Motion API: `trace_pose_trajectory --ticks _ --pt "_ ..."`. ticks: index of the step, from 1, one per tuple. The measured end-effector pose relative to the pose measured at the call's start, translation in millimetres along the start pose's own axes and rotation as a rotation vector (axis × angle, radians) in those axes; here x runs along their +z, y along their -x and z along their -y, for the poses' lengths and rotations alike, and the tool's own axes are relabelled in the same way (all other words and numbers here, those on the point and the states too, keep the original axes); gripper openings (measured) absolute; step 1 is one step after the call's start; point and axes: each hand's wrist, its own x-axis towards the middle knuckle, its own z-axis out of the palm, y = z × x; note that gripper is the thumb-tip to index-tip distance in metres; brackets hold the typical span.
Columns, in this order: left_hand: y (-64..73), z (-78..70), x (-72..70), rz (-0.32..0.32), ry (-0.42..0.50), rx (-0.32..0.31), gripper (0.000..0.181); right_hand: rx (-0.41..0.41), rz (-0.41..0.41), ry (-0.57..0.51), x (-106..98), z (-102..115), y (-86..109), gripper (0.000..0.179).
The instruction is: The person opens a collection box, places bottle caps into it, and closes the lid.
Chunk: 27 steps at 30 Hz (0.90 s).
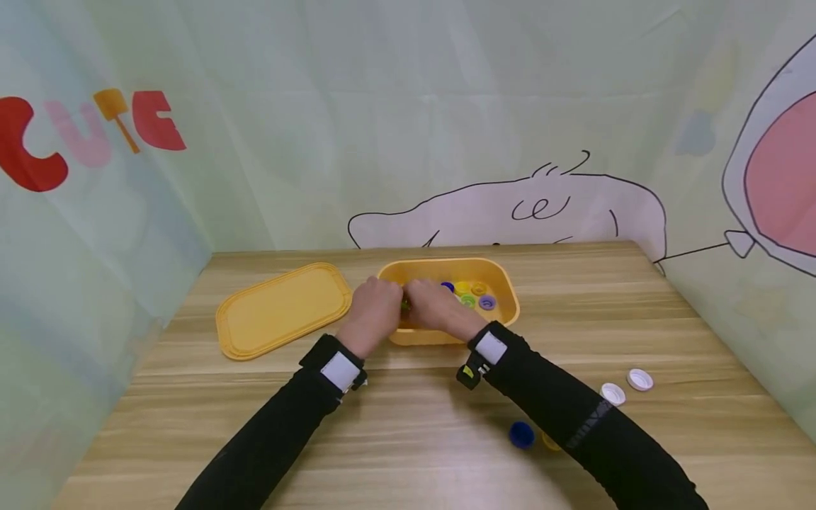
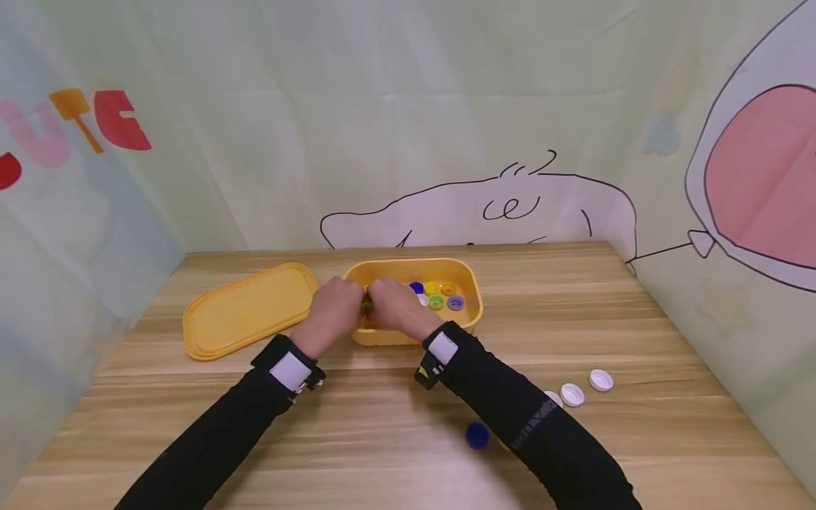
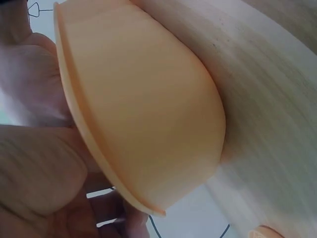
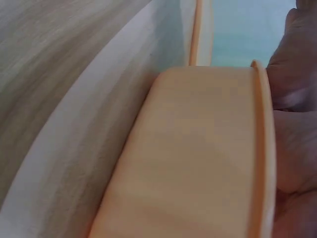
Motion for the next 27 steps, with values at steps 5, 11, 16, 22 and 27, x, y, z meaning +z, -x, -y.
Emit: trace_pose_trajectory --ticks 5,11,16,22,27 --pt "0.5 -0.6 -1.0 0.037 0.005 -0.042 0.014 0.017 0.032 -0.014 4.7 -1.6 -2.8 0.018" --pt "-0.7 -0.9 -2.5 0.076 0.028 -0.075 0.012 0.016 0.040 -0.036 7.8 -3.2 -5.4 0.014" --pt "-0.8 -1.5 -2.5 0.078 0.040 -0.072 0.013 0.016 0.033 -0.047 8.7 -4.8 -5.2 0.013" --pt "-0.7 -1.8 -1.9 0.072 0.016 -0.062 0.014 0.019 0.023 -0.057 8.3 -5.6 -4.2 0.017" --pt "-0.5 -1.2 -1.1 0.031 -0.011 -0.040 0.016 0.031 0.009 -0.047 5.4 -6.2 -2.1 0.016"
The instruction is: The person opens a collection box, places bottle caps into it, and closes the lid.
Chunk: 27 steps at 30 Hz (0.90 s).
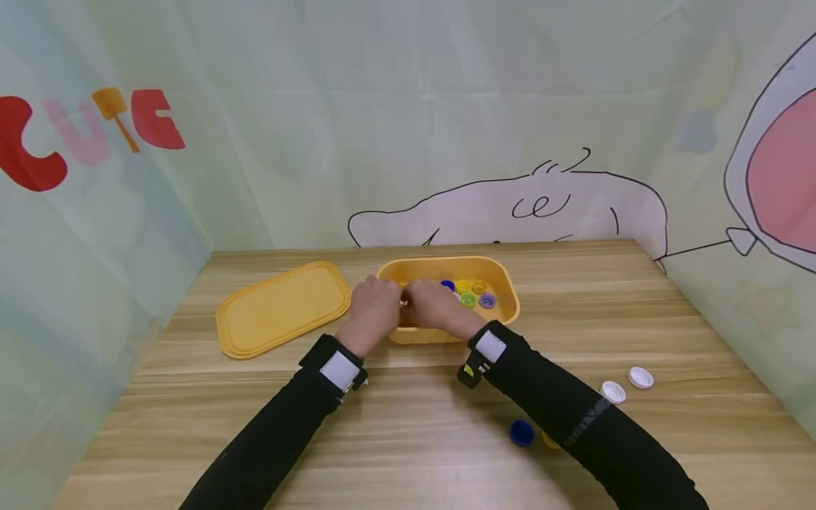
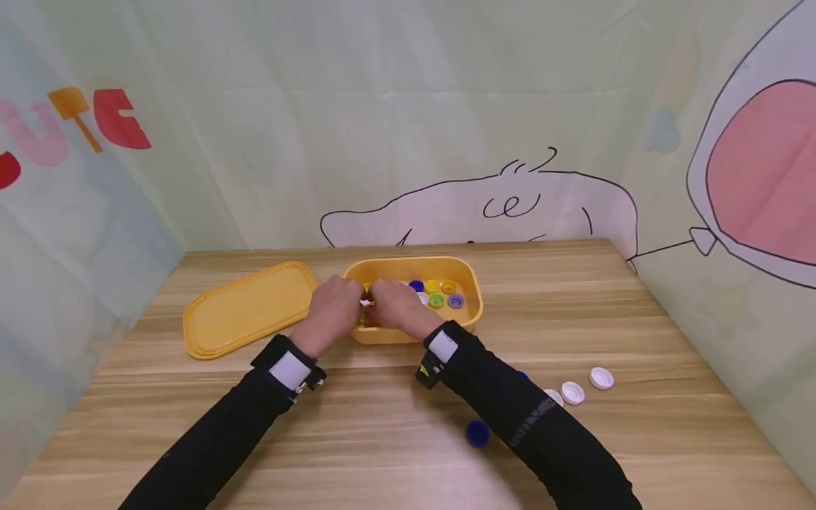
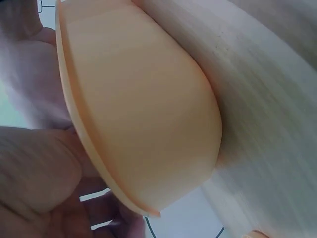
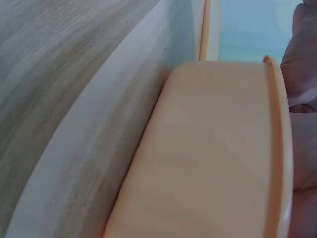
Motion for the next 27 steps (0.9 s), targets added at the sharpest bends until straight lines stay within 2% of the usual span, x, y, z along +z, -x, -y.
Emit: trace_pose_trajectory --ticks 3,7,10,13,16,19,21,23,27 --pt "0.7 0.0 0.0 -0.066 0.009 0.010 0.022 -0.012 -0.048 0.016 -5 0 5.0 0.014" --pt "4.4 -2.2 -1.9 -0.150 0.076 0.023 0.022 -0.064 -0.128 0.023 -15 -1 18.9 0.015" --pt "10.2 -7.1 -4.9 -0.182 0.135 0.038 0.017 -0.093 -0.150 0.007 -24 -1 35.8 0.017" --pt "18.9 -13.9 -9.5 -0.183 0.179 0.053 0.014 -0.127 -0.149 0.008 -32 -1 55.6 0.020" --pt "28.8 -22.7 -14.8 -0.167 0.222 0.077 0.012 -0.176 -0.148 0.026 -40 -1 79.2 0.023" --pt "39.6 -34.7 -21.0 -0.122 0.295 0.109 0.015 -0.206 -0.132 0.048 -46 -4 107.8 0.023" --pt "46.7 -44.4 -24.4 -0.077 0.344 0.141 0.018 -0.218 -0.108 0.054 -50 -7 127.5 0.025" --pt "54.3 -55.1 -25.9 -0.003 0.387 0.177 0.022 -0.219 -0.086 0.056 -50 -10 146.2 0.026" --pt "70.5 -75.9 -19.8 0.099 0.384 0.287 0.026 -0.234 -0.040 0.057 -46 -16 175.6 0.027"
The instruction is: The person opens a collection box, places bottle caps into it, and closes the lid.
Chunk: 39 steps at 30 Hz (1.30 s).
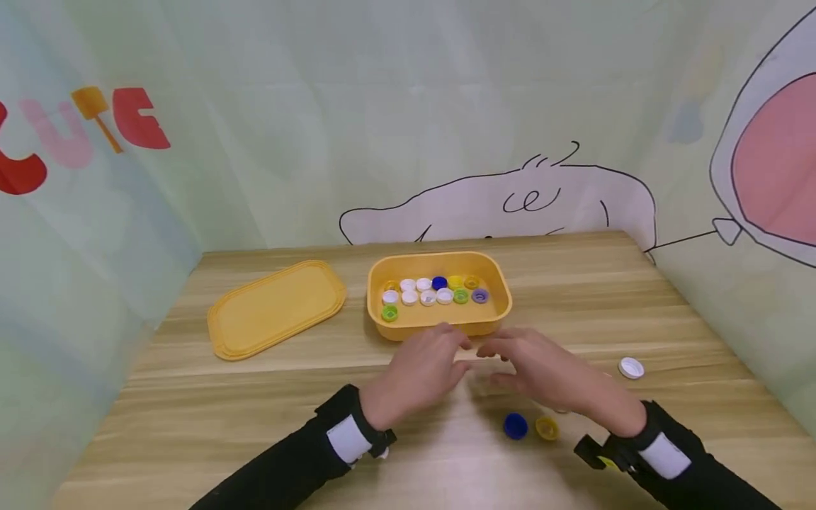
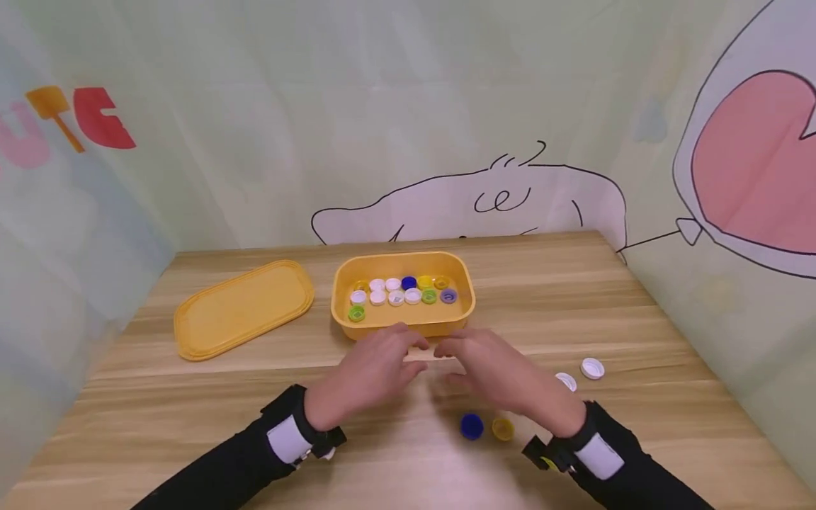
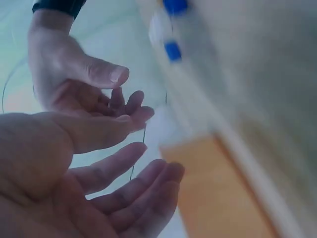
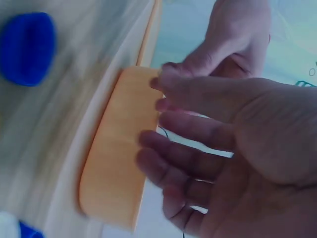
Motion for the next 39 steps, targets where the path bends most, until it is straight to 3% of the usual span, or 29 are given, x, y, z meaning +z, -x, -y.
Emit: trace_pose_trajectory --ticks 6,15,28,33,39 --pt "4.2 -21.4 28.8 0.093 0.015 0.074 0.023 0.077 0.086 0.078 10 -2 31.6 0.043" --pt "2.8 -43.2 50.2 0.208 0.012 0.073 0.014 0.078 0.044 0.237 34 -6 54.4 0.052" --pt "6.5 -43.6 57.4 0.167 -0.069 0.143 0.014 0.092 0.000 0.233 51 1 53.0 0.032" --pt "5.7 -41.2 54.8 0.112 0.001 0.116 0.009 0.135 -0.070 0.141 48 7 49.3 0.027" --pt "1.9 -34.6 30.2 0.063 0.140 0.025 0.008 0.120 -0.159 0.043 33 18 32.4 0.028"
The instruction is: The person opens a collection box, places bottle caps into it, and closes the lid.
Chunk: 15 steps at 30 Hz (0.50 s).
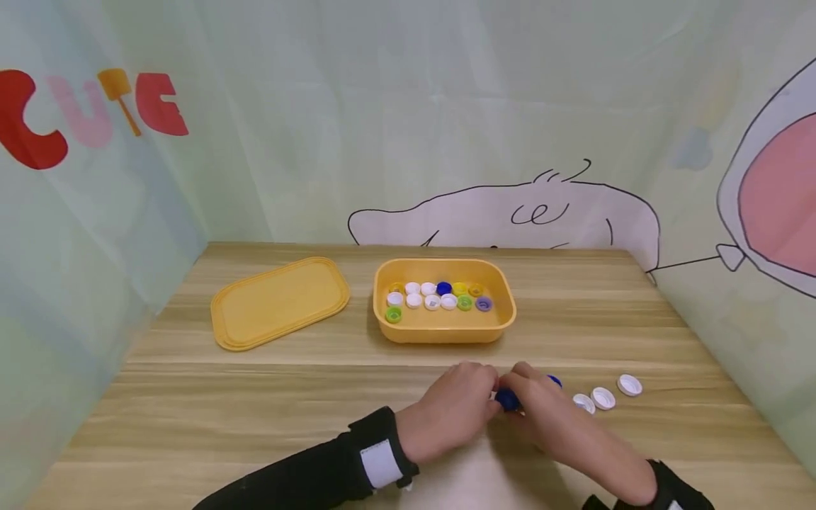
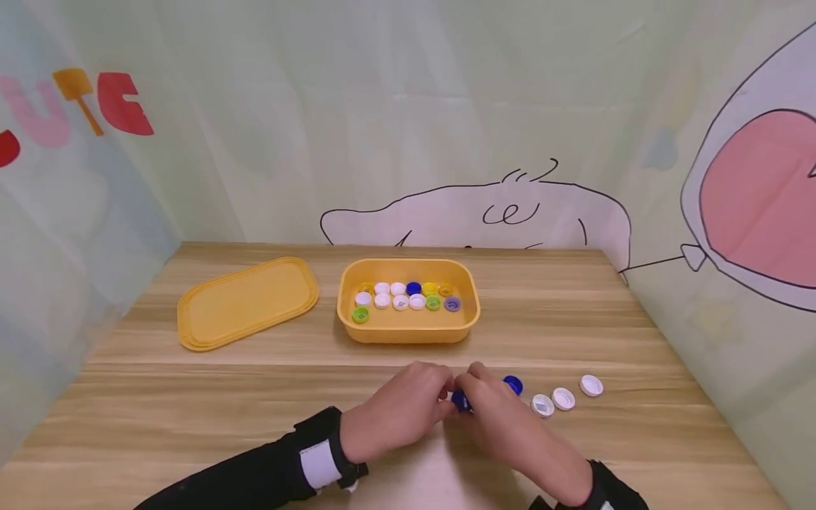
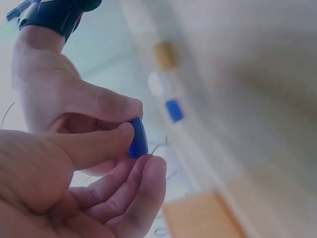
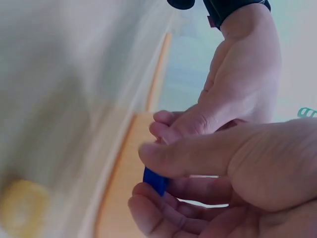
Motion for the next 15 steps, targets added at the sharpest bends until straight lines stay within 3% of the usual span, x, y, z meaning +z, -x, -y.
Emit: trace_pose_trajectory --ticks 6,11,15 --pt "-5.5 10.8 -36.2 -0.075 0.102 -0.055 0.013 -0.029 -0.046 -0.061 -21 11 -33.9 0.033" --pt "-12.5 25.2 -69.0 -0.178 0.062 -0.119 0.016 -0.039 -0.072 -0.052 -30 12 -74.3 0.029" --pt "-18.6 42.1 -86.7 -0.253 0.059 -0.156 0.016 -0.048 -0.102 -0.059 -29 10 -109.7 0.025"
